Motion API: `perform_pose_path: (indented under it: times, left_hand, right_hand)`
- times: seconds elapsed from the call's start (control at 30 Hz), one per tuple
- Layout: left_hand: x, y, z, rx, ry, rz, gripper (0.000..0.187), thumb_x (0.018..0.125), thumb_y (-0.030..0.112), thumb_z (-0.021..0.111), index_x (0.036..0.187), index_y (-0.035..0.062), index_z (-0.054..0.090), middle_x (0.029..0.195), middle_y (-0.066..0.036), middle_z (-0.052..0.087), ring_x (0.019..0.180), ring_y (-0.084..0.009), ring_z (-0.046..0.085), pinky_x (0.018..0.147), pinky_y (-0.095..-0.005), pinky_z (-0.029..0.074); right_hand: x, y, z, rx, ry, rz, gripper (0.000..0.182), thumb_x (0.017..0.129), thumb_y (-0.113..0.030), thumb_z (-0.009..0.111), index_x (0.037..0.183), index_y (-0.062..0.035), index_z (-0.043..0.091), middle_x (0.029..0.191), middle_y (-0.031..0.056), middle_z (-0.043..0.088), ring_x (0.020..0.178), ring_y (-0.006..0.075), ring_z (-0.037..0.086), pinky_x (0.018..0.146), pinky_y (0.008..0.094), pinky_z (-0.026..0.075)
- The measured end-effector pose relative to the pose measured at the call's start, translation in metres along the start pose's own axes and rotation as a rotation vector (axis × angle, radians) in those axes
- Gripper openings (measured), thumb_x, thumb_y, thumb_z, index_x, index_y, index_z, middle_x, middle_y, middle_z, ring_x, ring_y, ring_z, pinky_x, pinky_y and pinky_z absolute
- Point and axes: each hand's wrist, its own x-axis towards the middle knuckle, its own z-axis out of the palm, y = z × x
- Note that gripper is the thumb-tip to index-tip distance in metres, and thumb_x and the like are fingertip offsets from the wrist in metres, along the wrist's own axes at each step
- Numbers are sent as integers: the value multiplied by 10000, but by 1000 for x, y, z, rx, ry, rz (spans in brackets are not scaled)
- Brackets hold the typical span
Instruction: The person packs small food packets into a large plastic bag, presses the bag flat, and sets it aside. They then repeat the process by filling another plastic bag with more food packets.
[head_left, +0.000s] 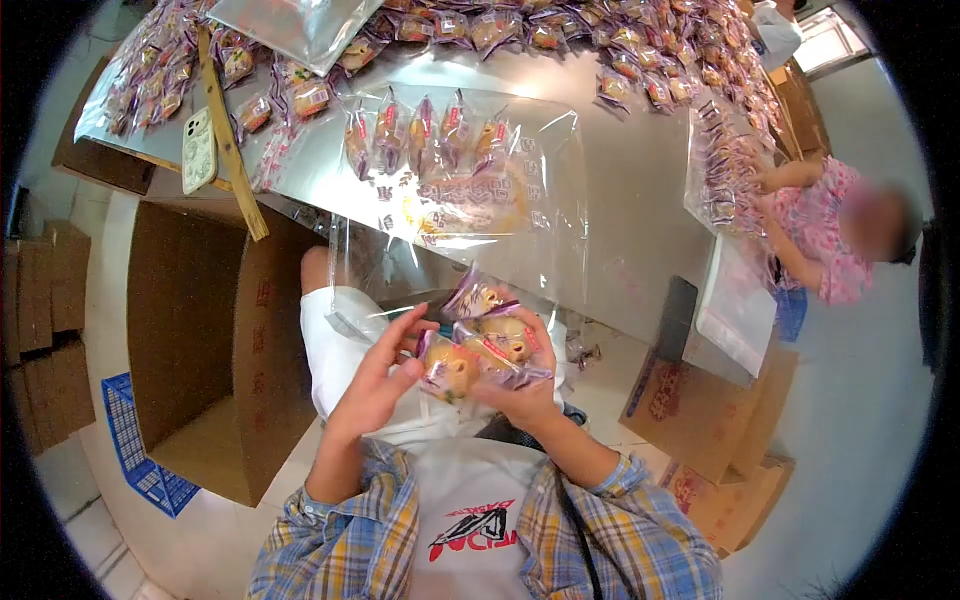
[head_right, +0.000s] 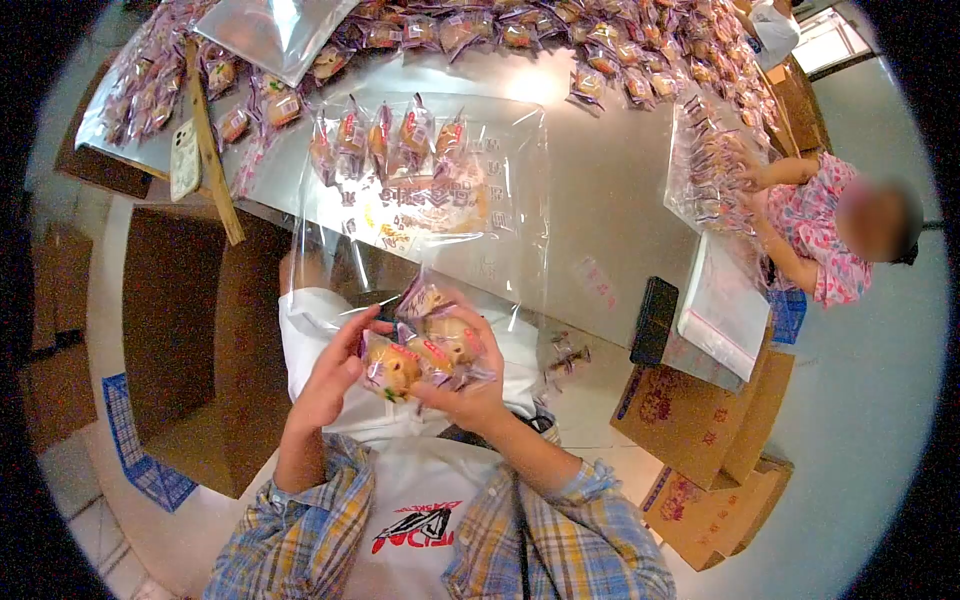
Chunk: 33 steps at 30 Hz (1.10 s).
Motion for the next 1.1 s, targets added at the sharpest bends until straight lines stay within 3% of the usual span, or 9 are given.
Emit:
perform_pose_path:
  times: [0.07,0.17,0.3,0.47,0.6,0.7,0.9,1.0,1.1]
  left_hand:
    - [2,11,-4,12,33,26,686,1008,215,634,1606,43,347,1436,-127,543,1136,-151,573,898,-274,476]
    - [3,16,-10,-19,64,-114,701,987,266,664,1589,52,376,1434,-128,540,1147,-151,574,859,-254,487]
    - [-4,20,15,50,220,83,673,1014,331,665,1569,60,396,1416,-137,546,1159,-157,572,867,-265,514]
    - [13,-14,54,-145,426,159,623,1117,482,365,1467,-23,471,1429,-163,550,1256,-231,569,1103,-384,435]
    - [25,-12,51,-216,457,177,459,1084,292,478,1368,-57,569,1341,-170,628,1253,-248,585,1119,-377,424]
    - [25,-8,41,-25,387,171,452,1037,214,525,1388,-69,556,1350,-167,628,1263,-245,583,1126,-378,422]
    - [26,-24,29,-218,342,184,445,982,161,608,1386,-25,588,1384,-135,575,1295,-224,540,1128,-357,395]
    - [27,-18,29,-44,343,50,444,974,145,669,1391,15,592,1335,-93,587,1221,-180,561,1086,-330,429]
    - [24,0,37,-288,262,-120,414,992,195,684,1354,7,615,1319,-73,591,1174,-141,571,1034,-295,461]
  right_hand:
    - [-7,-11,4,365,61,231,963,693,29,895,1500,-41,373,1452,126,533,1328,256,574,1136,433,490]
    - [-11,-11,2,400,75,316,971,679,25,904,1494,-42,382,1447,117,536,1337,256,562,1131,439,488]
    - [1,-8,-8,-116,-64,-172,936,666,-35,948,1439,-41,421,1490,170,471,1335,275,552,1129,421,463]
    - [1,4,0,-273,-179,-242,1001,645,-25,960,1447,-134,371,1658,242,218,1491,340,374,1191,476,392]
    - [4,17,5,-189,-168,-161,1044,649,-35,980,1472,-117,343,1626,196,302,1472,297,402,1178,457,423]
    - [0,11,8,-120,-152,22,1034,641,-159,1014,1469,-100,397,1652,221,247,1510,319,334,1214,433,335]
    - [3,18,13,63,-77,76,1068,635,-279,1020,1490,-99,405,1641,207,271,1514,311,335,1227,428,325]
    - [9,29,3,-141,-86,-175,1037,668,-273,1005,1499,-102,408,1643,207,264,1515,320,337,1234,429,314]
    - [9,20,1,-238,-118,-274,971,718,-358,964,1489,-103,431,1649,220,244,1525,345,312,1234,457,301]
